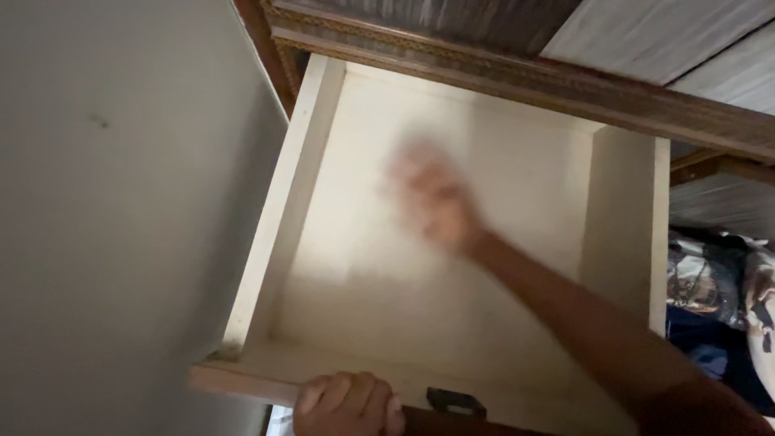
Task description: The person removes folded clothes one by one from an open wooden drawer and places them on the floor beside the wardrobe. The drawer is emptied completely by the end of the clip.
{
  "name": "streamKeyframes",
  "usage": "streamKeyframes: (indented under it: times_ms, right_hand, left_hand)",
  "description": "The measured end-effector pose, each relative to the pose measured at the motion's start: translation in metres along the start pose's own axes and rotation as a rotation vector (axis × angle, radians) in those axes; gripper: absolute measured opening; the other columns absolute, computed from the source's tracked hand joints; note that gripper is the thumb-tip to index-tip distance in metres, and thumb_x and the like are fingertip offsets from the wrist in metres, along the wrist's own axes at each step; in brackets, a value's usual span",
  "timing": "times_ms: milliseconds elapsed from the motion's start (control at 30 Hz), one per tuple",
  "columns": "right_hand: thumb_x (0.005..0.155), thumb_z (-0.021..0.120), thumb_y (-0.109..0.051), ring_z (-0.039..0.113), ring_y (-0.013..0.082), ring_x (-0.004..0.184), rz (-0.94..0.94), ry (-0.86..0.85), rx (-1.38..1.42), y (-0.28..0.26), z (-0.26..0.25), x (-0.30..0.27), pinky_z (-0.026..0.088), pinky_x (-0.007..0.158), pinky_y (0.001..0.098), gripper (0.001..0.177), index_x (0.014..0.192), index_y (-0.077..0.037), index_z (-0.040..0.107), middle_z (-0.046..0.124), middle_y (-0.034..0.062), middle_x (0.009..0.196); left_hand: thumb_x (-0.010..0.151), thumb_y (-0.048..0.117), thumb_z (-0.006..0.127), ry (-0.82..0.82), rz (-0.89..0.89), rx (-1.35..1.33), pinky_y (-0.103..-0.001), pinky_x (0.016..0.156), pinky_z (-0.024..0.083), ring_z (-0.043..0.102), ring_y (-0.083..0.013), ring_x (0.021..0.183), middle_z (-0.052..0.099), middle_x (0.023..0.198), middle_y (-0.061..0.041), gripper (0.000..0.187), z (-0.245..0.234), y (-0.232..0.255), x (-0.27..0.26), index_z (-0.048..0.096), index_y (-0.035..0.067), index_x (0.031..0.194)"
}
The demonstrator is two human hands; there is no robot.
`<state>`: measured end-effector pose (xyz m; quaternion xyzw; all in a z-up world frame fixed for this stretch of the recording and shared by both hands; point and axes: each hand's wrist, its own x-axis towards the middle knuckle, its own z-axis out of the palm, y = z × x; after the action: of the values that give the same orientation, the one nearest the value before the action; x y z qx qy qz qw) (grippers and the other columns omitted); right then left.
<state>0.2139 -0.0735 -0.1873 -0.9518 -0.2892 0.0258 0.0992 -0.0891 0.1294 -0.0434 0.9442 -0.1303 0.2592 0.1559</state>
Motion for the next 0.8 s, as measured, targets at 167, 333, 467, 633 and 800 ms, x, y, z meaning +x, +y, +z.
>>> streamKeyframes:
  times_ms: [167,333,467,633,800]
  right_hand:
    - [0.104,0.042,-0.056,0.009,0.0597,0.146,0.707,-0.105,-0.114,0.035,-0.076,-0.021,0.015,0.115,0.0741,0.085,0.151,0.011,0.018,0.01,0.0387,0.16]
    - [0.104,0.047,-0.048,0.033,0.0489,0.136,-0.07,-0.326,0.17,-0.053,-0.055,-0.089,0.026,0.116,0.0642,0.061,0.135,0.005,0.042,0.038,0.0293,0.143]
    - [0.104,0.051,-0.042,0.051,0.0403,0.128,-0.344,-0.346,0.824,-0.013,-0.07,-0.1,0.034,0.118,0.0563,0.047,0.121,0.0,0.062,0.06,0.0218,0.128]
    - [0.106,0.05,-0.041,0.057,0.0368,0.127,-0.097,-0.057,0.986,0.073,-0.105,-0.023,0.036,0.12,0.0524,0.046,0.115,-0.003,0.074,0.069,0.0184,0.125]
    - [0.109,0.042,-0.05,0.035,0.0441,0.141,0.441,0.047,0.197,0.081,-0.097,0.093,0.026,0.122,0.0576,0.056,0.123,-0.001,0.066,0.049,0.0237,0.142]
  left_hand:
    - [0.07,0.034,0.068,-0.034,-0.043,-0.014,-0.031,0.062,0.041,0.058,-0.0111,0.065,0.06,0.069,0.007,0.013,0.005,0.004,-0.006,0.062,0.023,0.066]
    - [0.072,0.036,0.067,-0.066,-0.081,-0.053,-0.03,0.062,0.043,0.058,-0.0118,0.067,0.062,0.074,0.005,0.016,0.001,0.006,-0.005,0.065,0.02,0.069]
    - [0.072,0.037,0.068,-0.022,-0.01,0.006,-0.032,0.057,0.044,0.057,-0.0141,0.063,0.057,0.066,0.004,0.019,0.002,0.003,-0.002,0.06,0.022,0.062]
    - [0.071,0.033,0.072,-0.103,-0.123,-0.105,-0.031,0.062,0.046,0.06,-0.0117,0.068,0.059,0.069,0.005,0.014,0.006,0.008,-0.011,0.065,0.022,0.066]
    - [0.074,0.033,0.072,-0.082,-0.091,-0.116,-0.03,0.067,0.047,0.061,-0.0112,0.074,0.062,0.074,0.004,0.016,0.001,0.008,-0.008,0.065,0.02,0.068]
